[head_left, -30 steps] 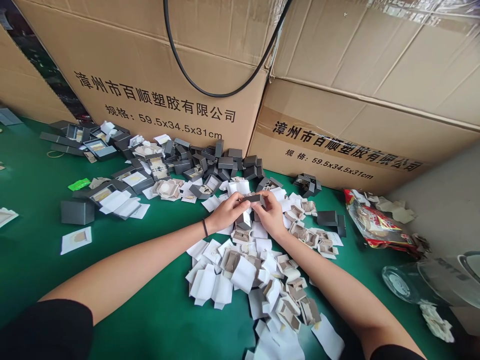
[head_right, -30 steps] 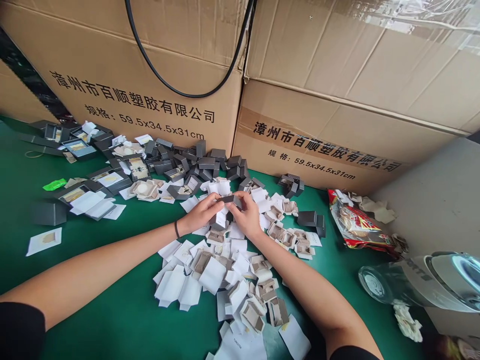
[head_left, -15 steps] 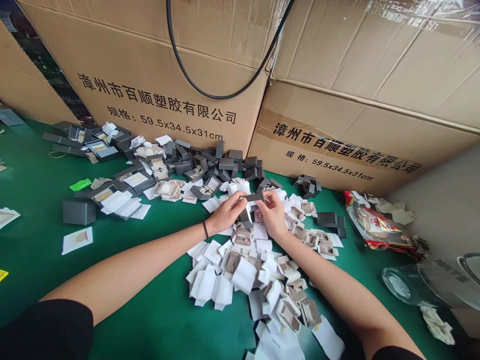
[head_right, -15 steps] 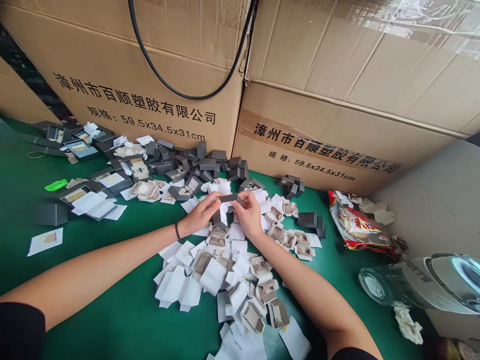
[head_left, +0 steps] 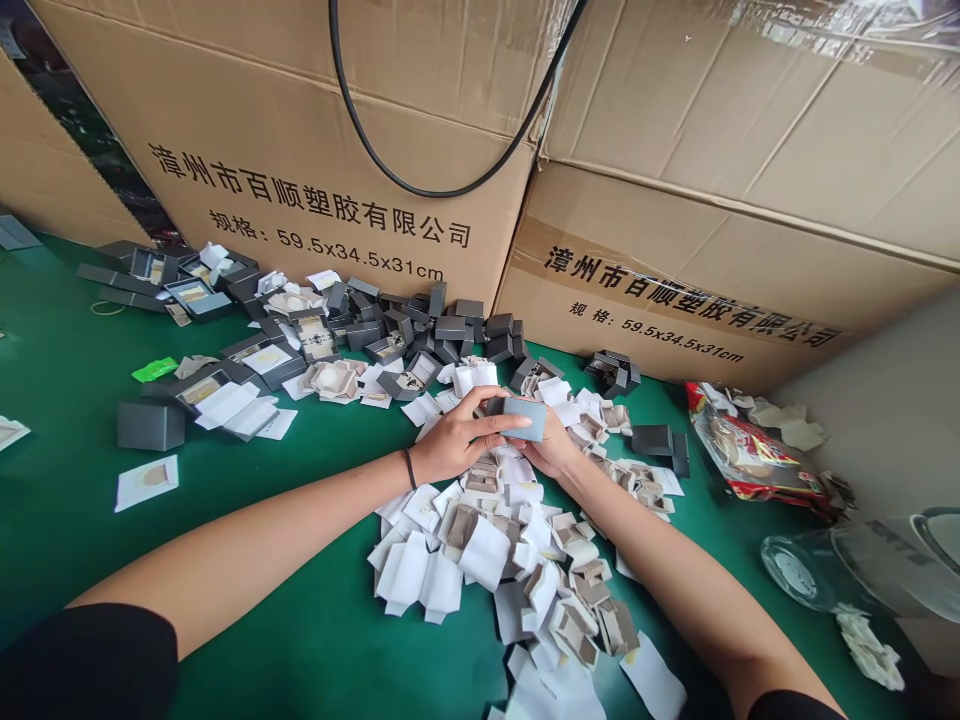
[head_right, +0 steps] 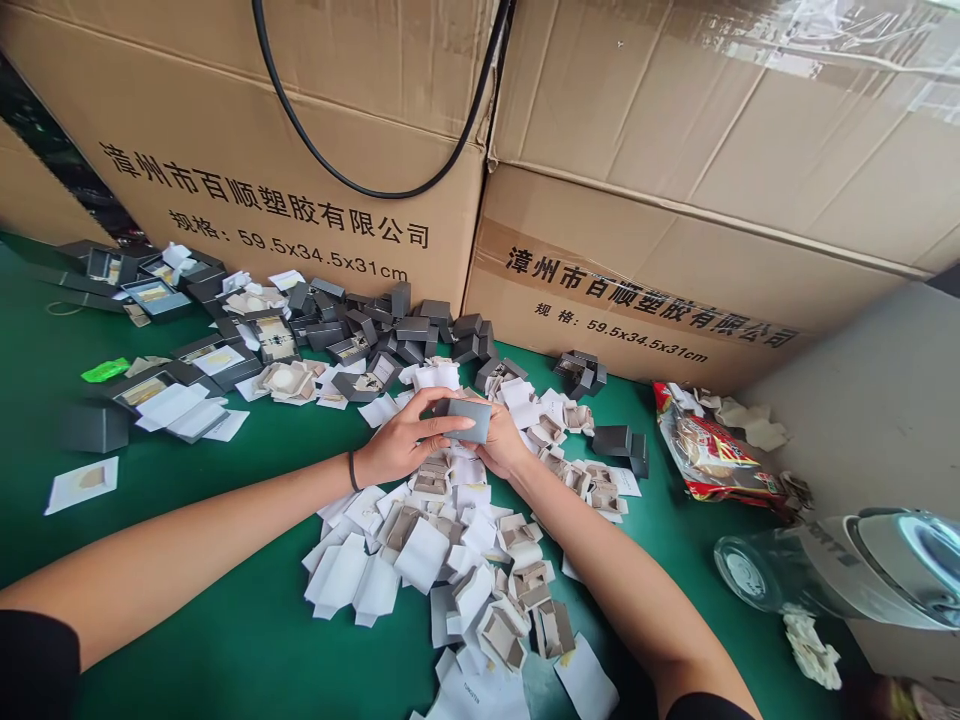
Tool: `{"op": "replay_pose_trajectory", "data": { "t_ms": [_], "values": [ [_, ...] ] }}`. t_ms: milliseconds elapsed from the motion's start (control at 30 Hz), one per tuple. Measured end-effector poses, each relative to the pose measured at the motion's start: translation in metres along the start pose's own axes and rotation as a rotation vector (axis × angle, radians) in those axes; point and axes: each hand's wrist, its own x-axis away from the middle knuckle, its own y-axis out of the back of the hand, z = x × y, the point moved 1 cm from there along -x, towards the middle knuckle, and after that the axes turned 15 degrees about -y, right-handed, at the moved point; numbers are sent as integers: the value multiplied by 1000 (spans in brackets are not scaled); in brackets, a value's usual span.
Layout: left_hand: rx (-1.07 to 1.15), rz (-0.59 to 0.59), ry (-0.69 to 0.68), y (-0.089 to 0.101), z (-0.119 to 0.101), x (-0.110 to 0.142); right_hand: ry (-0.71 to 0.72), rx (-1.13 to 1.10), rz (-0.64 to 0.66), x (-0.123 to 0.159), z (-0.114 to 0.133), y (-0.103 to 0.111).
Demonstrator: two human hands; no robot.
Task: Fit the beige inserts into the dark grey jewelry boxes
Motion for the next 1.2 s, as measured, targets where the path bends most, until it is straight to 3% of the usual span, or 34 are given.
{"op": "replay_pose_trajectory", "data": {
  "t_ms": [200,500,667,967,1200],
  "values": [
    [-15,-18,-24,-1,-1,-1,53,50,34,2,4,-3],
    [-64,-138,55,-3,4,1,173,127,-141,-8,-10,-1],
    [-100,-188,118,1,9,1,202,217,19,-4,-8,-3],
    [-3,-195,86,3,11,0,278,289,-32,-2,0,-2],
    [-95,-208,-19,2,5,0,351,342,-125,-2,1,2]
  ]
}}
